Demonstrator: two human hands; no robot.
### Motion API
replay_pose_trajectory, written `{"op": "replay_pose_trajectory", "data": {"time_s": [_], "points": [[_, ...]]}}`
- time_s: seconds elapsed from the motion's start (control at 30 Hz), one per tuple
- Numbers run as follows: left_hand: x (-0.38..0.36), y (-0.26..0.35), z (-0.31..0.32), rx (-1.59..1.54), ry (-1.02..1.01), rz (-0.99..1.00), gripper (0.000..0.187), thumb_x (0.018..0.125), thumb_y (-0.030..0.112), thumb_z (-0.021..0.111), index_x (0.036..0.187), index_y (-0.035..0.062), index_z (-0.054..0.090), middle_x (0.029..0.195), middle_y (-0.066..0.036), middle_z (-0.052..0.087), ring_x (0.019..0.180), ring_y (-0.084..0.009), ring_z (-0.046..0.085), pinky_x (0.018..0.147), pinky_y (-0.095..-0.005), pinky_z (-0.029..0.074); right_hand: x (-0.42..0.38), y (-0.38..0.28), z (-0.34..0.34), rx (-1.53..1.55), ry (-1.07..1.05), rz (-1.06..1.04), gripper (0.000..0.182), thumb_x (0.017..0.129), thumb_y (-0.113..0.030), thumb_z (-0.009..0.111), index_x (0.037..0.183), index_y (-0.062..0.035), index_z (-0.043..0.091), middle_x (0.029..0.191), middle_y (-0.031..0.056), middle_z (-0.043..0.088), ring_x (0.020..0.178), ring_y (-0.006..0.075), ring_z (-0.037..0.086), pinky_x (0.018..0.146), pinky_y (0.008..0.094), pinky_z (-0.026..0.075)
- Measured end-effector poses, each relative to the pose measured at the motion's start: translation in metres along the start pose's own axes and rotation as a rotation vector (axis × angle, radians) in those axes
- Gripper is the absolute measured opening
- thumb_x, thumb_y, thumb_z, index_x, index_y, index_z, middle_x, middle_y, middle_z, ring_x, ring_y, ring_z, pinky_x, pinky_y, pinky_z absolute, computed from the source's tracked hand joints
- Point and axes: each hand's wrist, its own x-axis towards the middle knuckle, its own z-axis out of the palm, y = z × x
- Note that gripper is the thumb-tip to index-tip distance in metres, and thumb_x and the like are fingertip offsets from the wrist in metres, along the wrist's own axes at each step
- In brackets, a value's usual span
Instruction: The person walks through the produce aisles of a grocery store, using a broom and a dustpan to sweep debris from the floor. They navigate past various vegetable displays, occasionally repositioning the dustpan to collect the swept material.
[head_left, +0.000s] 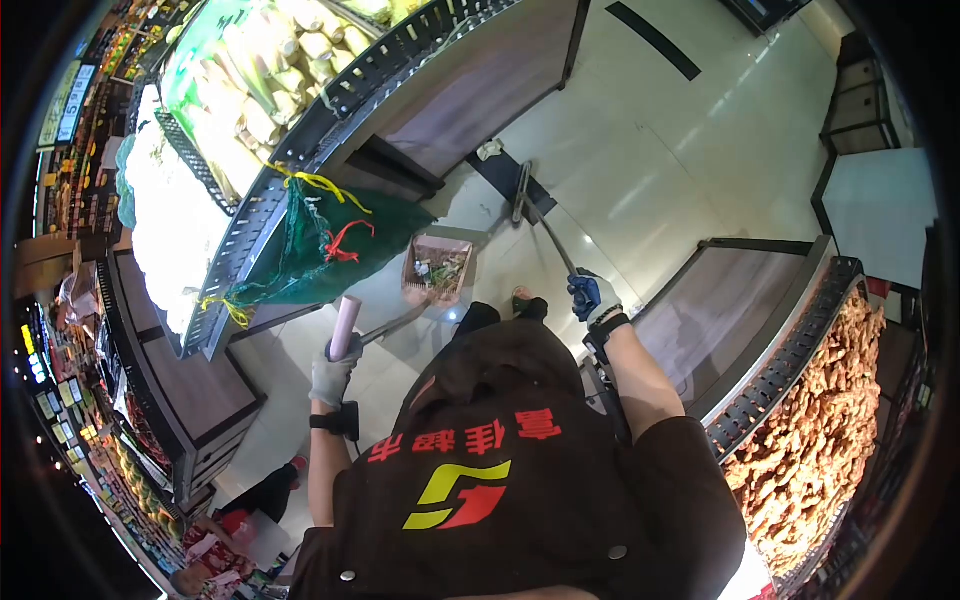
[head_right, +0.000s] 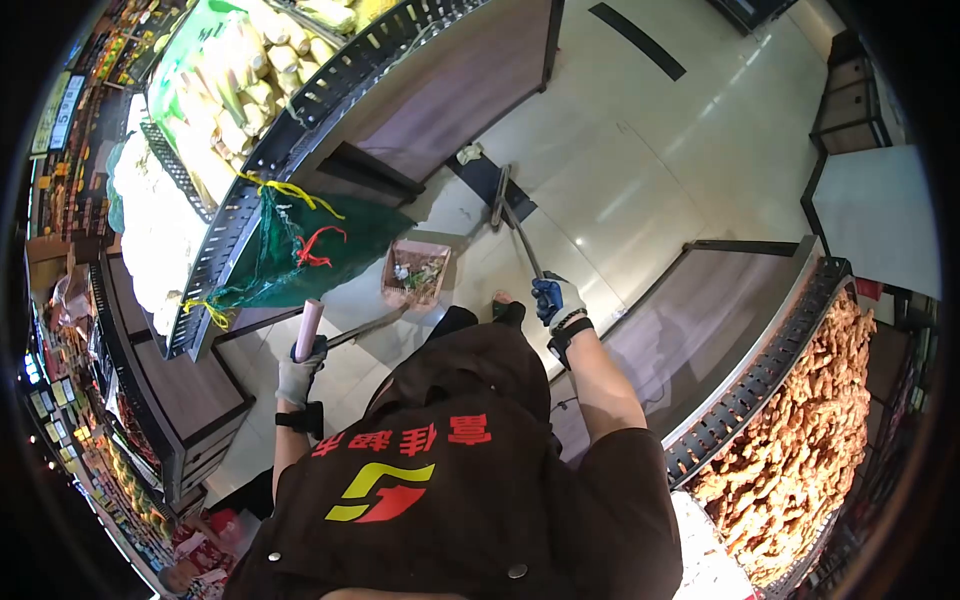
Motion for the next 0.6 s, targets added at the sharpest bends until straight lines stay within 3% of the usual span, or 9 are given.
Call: {"op": "replay_pose_trajectory", "data": {"time_s": [0.1, 0.2, 0.27, 0.3, 0.33, 0.4, 0.47, 0.53, 0.6], "points": [[0.014, 0.012, 0.014, 0.011, 0.008, 0.001, 0.034, 0.072, 0.012, 0.070, 0.105, 0.0051, 0.063, 0.065, 0.003, 0.055, 0.052, -0.0044, 0.047, 0.046, -0.0210, 0.037, -0.006, -0.017, 0.022, 0.103, -0.042, -0.010, 0.012, 0.081, -0.012, 0.059, 0.088, -0.0148, 0.049, 0.059, -0.0011, 0.049, 0.038, 0.0095, 0.038, 0.034, 0.0250, 0.028], [0.024, 0.033, 0.027, 0.022, -0.008, -0.001, 0.035, 0.072, 0.011, 0.070, 0.106, 0.0050, 0.062, 0.066, 0.002, 0.056, 0.053, -0.0046, 0.048, 0.047, -0.0208, 0.038, 0.042, -0.029, 0.047, 0.134, -0.240, 0.006, 0.016, 0.084, -0.021, 0.059, 0.073, -0.0181, 0.047, 0.053, -0.0049, 0.041, 0.036, 0.0086, 0.029, 0.034, 0.0252, 0.024], [0.029, 0.044, 0.034, 0.001, -0.024, 0.066, 0.033, 0.072, 0.010, 0.070, 0.104, 0.0053, 0.063, 0.068, 0.002, 0.058, 0.054, -0.0048, 0.048, 0.047, -0.0204, 0.038, 0.089, -0.041, 0.062, 0.159, -0.259, 0.082, 0.025, 0.081, -0.025, 0.061, 0.063, -0.0192, 0.045, 0.045, -0.0064, 0.035, 0.033, 0.0085, 0.029, 0.033, 0.0255, 0.021], [0.031, 0.051, 0.036, 0.015, -0.024, 0.064, 0.033, 0.072, 0.010, 0.070, 0.104, 0.0053, 0.063, 0.068, 0.002, 0.058, 0.054, -0.0048, 0.048, 0.047, -0.0204, 0.038, 0.123, -0.039, 0.051, 0.340, -0.406, 0.243, 0.026, 0.080, -0.026, 0.062, 0.062, -0.0190, 0.045, 0.046, -0.0060, 0.036, 0.034, 0.0088, 0.032, 0.033, 0.0241, 0.022], [0.034, 0.059, 0.037, 0.109, -0.015, 0.068, 0.032, 0.072, 0.009, 0.070, 0.103, 0.0050, 0.063, 0.069, 0.002, 0.058, 0.054, -0.0049, 0.048, 0.047, -0.0203, 0.038, 0.112, -0.045, 0.068, 0.329, -0.125, 0.107, 0.026, 0.079, -0.026, 0.063, 0.062, -0.0183, 0.046, 0.046, -0.0056, 0.037, 0.034, 0.0096, 0.032, 0.033, 0.0235, 0.023], [0.039, 0.073, 0.037, 0.214, -0.021, 0.075, 0.031, 0.072, 0.008, 0.069, 0.103, 0.0047, 0.063, 0.070, 0.002, 0.059, 0.054, -0.0049, 0.049, 0.047, -0.0203, 0.038, 0.107, -0.047, 0.059, 0.409, -0.115, 0.171, 0.025, 0.078, -0.025, 0.065, 0.064, -0.0173, 0.047, 0.048, -0.0049, 0.039, 0.035, 0.0100, 0.033, 0.035, 0.0239, 0.026], [0.045, 0.079, 0.040, 0.102, -0.039, 0.107, 0.030, 0.073, 0.009, 0.069, 0.102, 0.0044, 0.063, 0.070, 0.002, 0.058, 0.054, -0.0047, 0.048, 0.047, -0.0205, 0.038, 0.078, -0.034, 0.034, 0.339, -0.057, -0.022, 0.017, 0.083, -0.019, 0.062, 0.071, -0.0153, 0.050, 0.056, -0.0020, 0.047, 0.039, 0.0097, 0.036, 0.037, 0.0234, 0.030], [0.051, 0.082, 0.042, 0.093, -0.050, 0.102, 0.029, 0.074, 0.011, 0.069, 0.101, 0.0043, 0.063, 0.069, 0.002, 0.057, 0.054, -0.0046, 0.048, 0.047, -0.0205, 0.038, 0.017, -0.039, 0.023, 0.268, 0.125, 0.003, 0.018, 0.084, -0.020, 0.061, 0.071, -0.0155, 0.048, 0.056, -0.0015, 0.047, 0.038, 0.0103, 0.037, 0.036, 0.0238, 0.029], [0.055, 0.085, 0.044, 0.166, -0.031, 0.065, 0.028, 0.074, 0.014, 0.071, 0.100, 0.0046, 0.063, 0.068, 0.002, 0.057, 0.053, -0.0046, 0.047, 0.047, -0.0207, 0.038, 0.002, -0.019, -0.023, 0.237, 0.065, -0.010, 0.014, 0.084, -0.017, 0.059, 0.074, -0.0154, 0.048, 0.055, -0.0013, 0.047, 0.033, 0.0103, 0.033, 0.031, 0.0255, 0.024]]}}
